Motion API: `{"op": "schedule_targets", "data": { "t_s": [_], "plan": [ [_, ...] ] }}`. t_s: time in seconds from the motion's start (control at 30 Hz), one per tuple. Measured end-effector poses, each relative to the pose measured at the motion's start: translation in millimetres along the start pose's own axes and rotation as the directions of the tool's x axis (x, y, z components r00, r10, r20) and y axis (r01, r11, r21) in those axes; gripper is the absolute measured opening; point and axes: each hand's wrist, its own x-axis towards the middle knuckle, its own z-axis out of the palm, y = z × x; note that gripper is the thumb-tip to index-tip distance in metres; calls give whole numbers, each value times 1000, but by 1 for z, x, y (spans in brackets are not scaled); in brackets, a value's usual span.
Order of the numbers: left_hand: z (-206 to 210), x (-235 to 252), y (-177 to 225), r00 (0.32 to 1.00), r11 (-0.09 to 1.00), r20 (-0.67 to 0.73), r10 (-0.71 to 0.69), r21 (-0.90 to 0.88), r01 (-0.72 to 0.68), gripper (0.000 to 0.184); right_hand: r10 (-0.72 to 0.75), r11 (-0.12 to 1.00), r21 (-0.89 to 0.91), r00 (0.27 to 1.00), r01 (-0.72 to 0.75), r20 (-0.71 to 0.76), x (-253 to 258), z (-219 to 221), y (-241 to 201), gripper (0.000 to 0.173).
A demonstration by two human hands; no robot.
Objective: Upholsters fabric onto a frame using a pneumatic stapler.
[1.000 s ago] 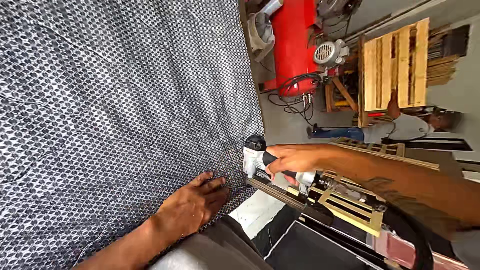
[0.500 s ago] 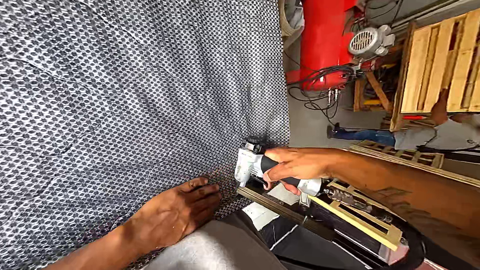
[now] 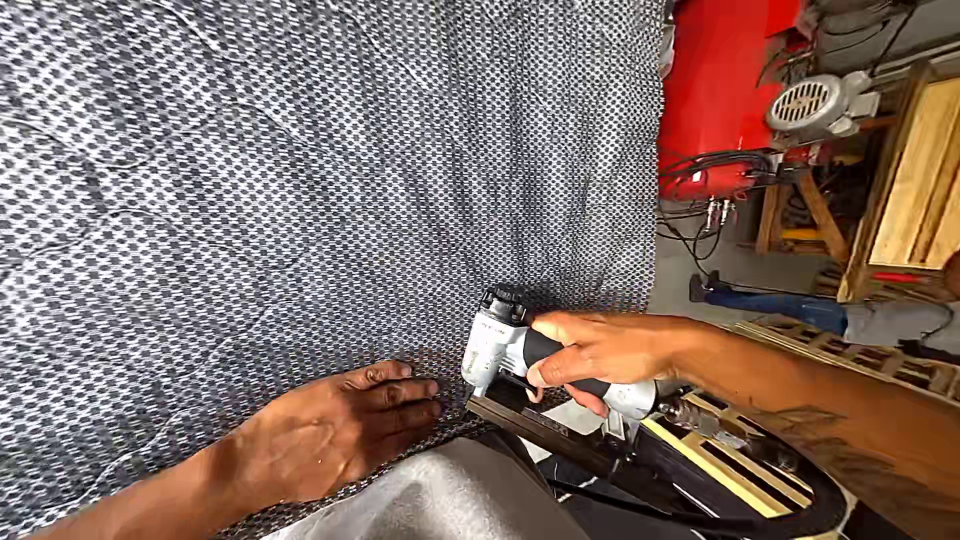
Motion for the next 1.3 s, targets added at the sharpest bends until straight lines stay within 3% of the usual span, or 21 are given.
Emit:
{"op": "schedule_targets", "data": {
  "t_s": [0.7,1.0,1.3],
  "plan": [
    [-57,-181,14,1000,999,13,-13,45,12,42,-35,999,-32,999,36,6,53,97,-110,16],
    [-76,-225,21,996,994,20,-86,75,84,42,-96,995,-15,990,99,105,85,128,-149,17],
    [-98,-283,20,996,994,73,-43,102,36,45,-123,992,-3,988,124,95,109,172,-186,16]
  ]
}}
